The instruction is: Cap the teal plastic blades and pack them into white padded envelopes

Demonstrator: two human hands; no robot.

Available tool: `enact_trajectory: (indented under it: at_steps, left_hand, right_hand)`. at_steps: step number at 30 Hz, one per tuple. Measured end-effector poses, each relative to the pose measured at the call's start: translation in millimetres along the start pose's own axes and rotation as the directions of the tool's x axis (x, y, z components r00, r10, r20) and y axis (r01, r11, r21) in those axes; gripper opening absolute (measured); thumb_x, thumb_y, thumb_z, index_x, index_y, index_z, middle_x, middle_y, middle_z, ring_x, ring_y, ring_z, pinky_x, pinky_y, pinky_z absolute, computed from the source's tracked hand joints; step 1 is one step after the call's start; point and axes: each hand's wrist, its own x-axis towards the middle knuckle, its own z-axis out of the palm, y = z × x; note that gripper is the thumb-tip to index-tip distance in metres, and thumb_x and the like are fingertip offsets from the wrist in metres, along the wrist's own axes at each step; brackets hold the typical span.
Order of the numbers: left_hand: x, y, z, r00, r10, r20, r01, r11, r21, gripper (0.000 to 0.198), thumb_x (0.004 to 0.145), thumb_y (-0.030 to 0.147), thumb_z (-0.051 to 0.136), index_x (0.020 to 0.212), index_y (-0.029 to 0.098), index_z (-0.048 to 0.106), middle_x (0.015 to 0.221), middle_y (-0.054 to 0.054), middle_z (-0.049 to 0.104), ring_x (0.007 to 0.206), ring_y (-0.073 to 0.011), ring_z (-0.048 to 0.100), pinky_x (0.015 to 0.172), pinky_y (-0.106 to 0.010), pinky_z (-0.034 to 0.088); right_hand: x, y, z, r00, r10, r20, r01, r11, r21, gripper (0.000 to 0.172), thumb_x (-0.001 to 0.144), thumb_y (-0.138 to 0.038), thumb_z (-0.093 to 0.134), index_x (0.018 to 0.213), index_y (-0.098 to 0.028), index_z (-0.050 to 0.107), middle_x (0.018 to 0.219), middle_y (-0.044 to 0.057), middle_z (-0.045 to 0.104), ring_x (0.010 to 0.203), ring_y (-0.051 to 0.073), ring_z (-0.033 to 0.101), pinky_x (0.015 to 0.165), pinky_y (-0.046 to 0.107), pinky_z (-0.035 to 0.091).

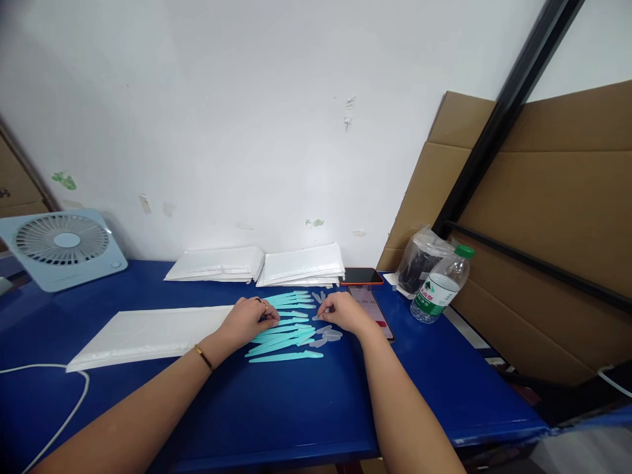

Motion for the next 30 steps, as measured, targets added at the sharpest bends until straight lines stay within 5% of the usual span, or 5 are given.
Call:
enact_trajectory:
  at_steps: [12, 24, 30]
  left_hand:
    - [-1, 4, -4.2, 0.999, -0.040, 0.019, 0.040, 0.999, -0.032, 0.019, 0.075, 0.034, 0.051, 0.072, 0.024, 0.067, 0.077, 0.000, 0.069, 0.073, -0.0175, 0.058, 0.070, -0.029, 0.033]
    - [0, -2, 1.1, 1.000, -0.015, -0.005, 0.015, 1.000, -0.007, 0.016, 0.077, 0.032, 0.053, 0.073, 0.026, 0.067, 0.076, 0.002, 0.068, 0.072, -0.0169, 0.057, 0.070, -0.028, 0.030]
    - [1, -2, 3.4, 1.000, 0.001, -0.023, -0.001, 1.000, 0.007, 0.017, 0.078, 0.033, 0.052, 0.072, 0.025, 0.066, 0.079, 0.003, 0.068, 0.071, -0.0156, 0.057, 0.067, -0.028, 0.029]
  right_hand:
    - [5, 1, 6, 0.995, 0.008, 0.096, -0.021, 0.990, 0.139, 0.021, 0.071, -0.030, 0.059, 0.081, -0.016, 0.071, 0.072, 0.002, 0.068, 0.063, 0.013, 0.058, 0.056, 0.021, 0.041]
    - [1, -8, 2, 1.000, -0.016, 0.012, 0.017, 0.999, -0.050, 0.015, 0.072, -0.025, 0.059, 0.076, -0.019, 0.073, 0.077, 0.003, 0.069, 0.068, 0.015, 0.060, 0.061, 0.022, 0.043]
    - [5, -16, 12, 0.985, -0.170, -0.015, 0.168, 0.981, -0.100, 0.016, 0.077, -0.026, 0.058, 0.076, -0.019, 0.072, 0.077, 0.003, 0.067, 0.071, 0.014, 0.059, 0.068, 0.023, 0.044]
